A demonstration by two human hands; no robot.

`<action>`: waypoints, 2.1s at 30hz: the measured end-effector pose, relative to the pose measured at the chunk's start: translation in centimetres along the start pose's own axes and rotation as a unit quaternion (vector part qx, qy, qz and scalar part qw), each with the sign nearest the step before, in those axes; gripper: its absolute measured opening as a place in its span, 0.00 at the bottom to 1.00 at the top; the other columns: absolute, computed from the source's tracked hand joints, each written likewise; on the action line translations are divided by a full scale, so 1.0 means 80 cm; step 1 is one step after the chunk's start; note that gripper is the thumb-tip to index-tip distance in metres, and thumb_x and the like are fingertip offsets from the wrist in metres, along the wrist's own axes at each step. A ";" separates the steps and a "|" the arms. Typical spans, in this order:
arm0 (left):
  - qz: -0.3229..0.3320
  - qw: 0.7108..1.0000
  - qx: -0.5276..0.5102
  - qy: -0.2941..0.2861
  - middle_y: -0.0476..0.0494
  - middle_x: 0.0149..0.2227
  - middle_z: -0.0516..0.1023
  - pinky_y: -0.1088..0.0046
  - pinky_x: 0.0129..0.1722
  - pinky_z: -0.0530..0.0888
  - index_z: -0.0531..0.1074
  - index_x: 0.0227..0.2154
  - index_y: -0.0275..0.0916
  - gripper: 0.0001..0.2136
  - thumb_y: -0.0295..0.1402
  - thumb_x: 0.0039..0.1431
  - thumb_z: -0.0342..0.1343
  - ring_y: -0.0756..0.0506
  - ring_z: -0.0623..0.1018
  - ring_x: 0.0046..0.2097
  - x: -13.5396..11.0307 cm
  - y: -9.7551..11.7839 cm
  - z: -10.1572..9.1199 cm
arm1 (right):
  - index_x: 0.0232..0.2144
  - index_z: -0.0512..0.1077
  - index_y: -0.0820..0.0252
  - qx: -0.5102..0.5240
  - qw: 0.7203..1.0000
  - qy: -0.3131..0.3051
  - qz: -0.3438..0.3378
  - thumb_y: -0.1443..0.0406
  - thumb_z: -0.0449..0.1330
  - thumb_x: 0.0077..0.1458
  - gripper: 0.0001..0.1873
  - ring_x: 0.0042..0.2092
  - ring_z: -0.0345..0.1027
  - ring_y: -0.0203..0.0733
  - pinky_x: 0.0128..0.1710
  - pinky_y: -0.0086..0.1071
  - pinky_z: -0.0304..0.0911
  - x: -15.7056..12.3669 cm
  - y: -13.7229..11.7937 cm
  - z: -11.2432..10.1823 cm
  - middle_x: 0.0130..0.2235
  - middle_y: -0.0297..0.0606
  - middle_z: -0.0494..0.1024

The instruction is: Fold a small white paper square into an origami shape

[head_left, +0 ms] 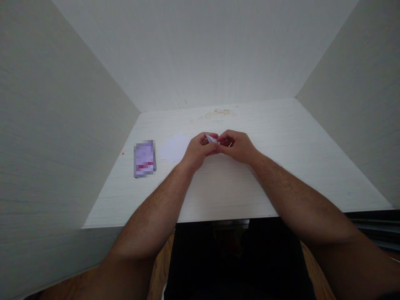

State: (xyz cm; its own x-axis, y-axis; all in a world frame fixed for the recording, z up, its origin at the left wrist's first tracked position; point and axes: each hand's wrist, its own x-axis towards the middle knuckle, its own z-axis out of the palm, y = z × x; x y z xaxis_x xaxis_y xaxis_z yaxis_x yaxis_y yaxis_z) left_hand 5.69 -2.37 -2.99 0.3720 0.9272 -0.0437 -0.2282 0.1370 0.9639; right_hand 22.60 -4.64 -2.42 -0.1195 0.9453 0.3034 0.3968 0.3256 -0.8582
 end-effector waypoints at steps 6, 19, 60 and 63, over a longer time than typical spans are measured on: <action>0.004 1.000 -0.002 0.000 0.45 0.36 0.79 0.62 0.43 0.79 0.72 0.40 0.35 0.18 0.29 0.44 0.67 0.48 0.79 0.37 0.001 -0.001 0.000 | 0.31 0.74 0.59 0.018 1.000 0.004 0.015 0.59 0.68 0.45 0.12 0.26 0.62 0.31 0.26 0.28 0.59 0.001 0.003 -0.001 0.26 0.32 0.74; 0.037 0.999 0.013 0.024 0.41 0.39 0.82 0.60 0.43 0.79 0.77 0.42 0.35 0.20 0.32 0.43 0.70 0.46 0.80 0.38 0.004 -0.008 -0.002 | 0.31 0.73 0.60 0.041 0.999 0.023 0.020 0.60 0.66 0.48 0.11 0.23 0.62 0.31 0.22 0.28 0.56 0.001 0.006 0.001 0.21 0.29 0.71; -0.006 0.998 0.039 0.056 0.45 0.28 0.78 0.68 0.33 0.79 0.74 0.31 0.36 0.14 0.43 0.52 0.63 0.48 0.79 0.29 0.004 -0.008 0.005 | 0.24 0.69 0.59 -0.288 0.952 0.081 -0.062 0.65 0.57 0.52 0.06 0.27 0.60 0.35 0.28 0.31 0.50 -0.004 -0.003 0.003 0.25 0.35 0.74; -0.008 0.997 0.046 0.060 0.46 0.26 0.77 0.68 0.32 0.78 0.72 0.29 0.37 0.15 0.45 0.50 0.65 0.48 0.79 0.28 0.004 -0.007 0.005 | 0.26 0.70 0.59 -0.283 0.954 0.073 -0.065 0.65 0.58 0.54 0.06 0.27 0.60 0.35 0.28 0.30 0.50 -0.005 -0.002 0.003 0.25 0.34 0.74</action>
State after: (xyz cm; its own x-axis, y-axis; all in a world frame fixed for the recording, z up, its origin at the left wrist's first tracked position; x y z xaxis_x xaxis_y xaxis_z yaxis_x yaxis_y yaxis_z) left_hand 6.30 -2.31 -3.41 0.2640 0.9607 -0.0858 -0.1367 0.1253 0.9826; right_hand 22.40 -5.05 -2.49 -0.0900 0.8714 0.4823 0.8197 0.3399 -0.4611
